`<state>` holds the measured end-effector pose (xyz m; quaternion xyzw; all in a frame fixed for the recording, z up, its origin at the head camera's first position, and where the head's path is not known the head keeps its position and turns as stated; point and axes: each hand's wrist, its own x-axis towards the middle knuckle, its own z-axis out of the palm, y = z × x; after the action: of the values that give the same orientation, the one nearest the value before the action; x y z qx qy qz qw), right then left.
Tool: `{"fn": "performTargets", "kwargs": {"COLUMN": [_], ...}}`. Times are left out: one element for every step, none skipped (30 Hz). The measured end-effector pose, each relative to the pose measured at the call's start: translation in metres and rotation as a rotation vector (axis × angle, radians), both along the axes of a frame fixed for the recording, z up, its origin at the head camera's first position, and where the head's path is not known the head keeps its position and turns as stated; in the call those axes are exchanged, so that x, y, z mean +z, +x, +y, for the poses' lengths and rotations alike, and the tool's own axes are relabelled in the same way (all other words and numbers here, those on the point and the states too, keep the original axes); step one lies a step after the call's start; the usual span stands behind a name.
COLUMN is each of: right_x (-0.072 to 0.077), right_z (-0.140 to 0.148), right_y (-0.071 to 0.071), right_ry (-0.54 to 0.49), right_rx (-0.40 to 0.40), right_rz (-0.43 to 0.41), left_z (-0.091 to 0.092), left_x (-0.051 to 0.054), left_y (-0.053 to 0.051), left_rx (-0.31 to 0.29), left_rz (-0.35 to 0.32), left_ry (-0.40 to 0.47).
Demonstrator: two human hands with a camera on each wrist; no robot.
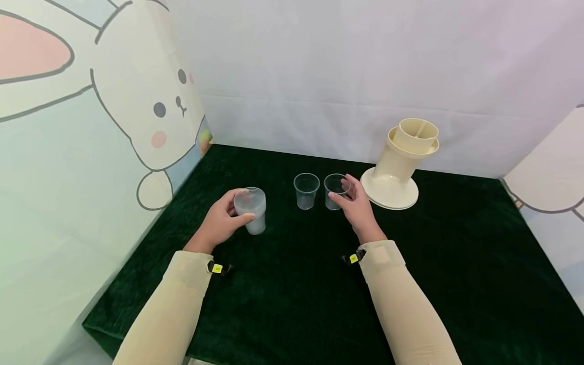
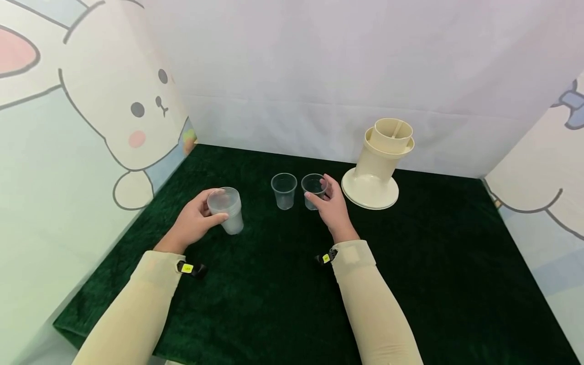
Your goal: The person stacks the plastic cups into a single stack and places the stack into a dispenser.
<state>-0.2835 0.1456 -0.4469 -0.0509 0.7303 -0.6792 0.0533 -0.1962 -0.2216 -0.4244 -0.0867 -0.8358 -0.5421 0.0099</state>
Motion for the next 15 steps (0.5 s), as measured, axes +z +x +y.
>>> {"fn": "performTargets", "kwargs": {"right_x": [-0.0003, -0.0005, -0.0005, -0.0005, -0.0004, -0.0002, 0.0000, 0.0000, -0.0001, 0.0002, 0.0004, 0.0008, 0.0010, 0.0011, 0.0019], "right_z": [-0.0003, -0.0006, -0.0011, -0.0016, -0.0022, -0.0025, -0.0030, -0.0035, -0.0036, -0.0035, -0.0032, -0.0026, -0.0020, -0.0015, -0.0014], "right_y": [0.0005, 0.0010, 0.0015, 0.0018, 0.0023, 0.0026, 0.0028, 0.0029, 0.0029, 0.0032, 0.0033, 0.0033, 0.0032, 0.0030, 0.0032], "right_ry": [0.003, 0.005, 0.005, 0.004, 0.005, 0.006, 0.008, 0.006, 0.005, 0.005, 0.004, 0.002, -0.001, -0.004, -0.009], "right_rx": [-0.007, -0.013, -0.020, -0.026, -0.032, -0.033, -0.035, -0.038, -0.042, -0.047, -0.053, -0.058, -0.063, -0.067, -0.070], "right_rz": [0.006, 0.012, 0.019, 0.025, 0.030, 0.035, 0.038, 0.039, 0.038, 0.038, 0.036, 0.034, 0.030, 0.028, 0.028], "left_z": [-0.0001, -0.0004, -0.0006, -0.0009, -0.0013, -0.0013, -0.0017, -0.0019, -0.0020, -0.0021, -0.0020, -0.0018, -0.0020, -0.0021, -0.0022], "left_x": [0.0003, 0.0004, 0.0004, 0.0003, 0.0001, 0.0002, -0.0001, -0.0004, -0.0004, -0.0007, -0.0008, -0.0007, -0.0013, -0.0014, -0.0010], "left_y": [0.0002, 0.0003, 0.0002, 0.0001, -0.0001, 0.0000, -0.0002, -0.0003, -0.0002, -0.0004, -0.0004, -0.0005, -0.0009, -0.0009, -0.0006], "left_rx": [0.001, 0.003, 0.003, 0.004, 0.005, 0.005, 0.005, 0.004, 0.003, 0.002, -0.001, -0.002, -0.003, -0.004, -0.004], "left_rz": [0.000, 0.000, 0.000, 0.000, -0.001, -0.001, 0.000, -0.001, 0.000, 0.000, 0.001, 0.002, 0.005, 0.006, 0.006], "left_ry": [-0.002, -0.004, -0.005, -0.006, -0.007, -0.007, -0.006, -0.004, -0.001, 0.001, 0.004, 0.006, 0.007, 0.007, 0.006]}}
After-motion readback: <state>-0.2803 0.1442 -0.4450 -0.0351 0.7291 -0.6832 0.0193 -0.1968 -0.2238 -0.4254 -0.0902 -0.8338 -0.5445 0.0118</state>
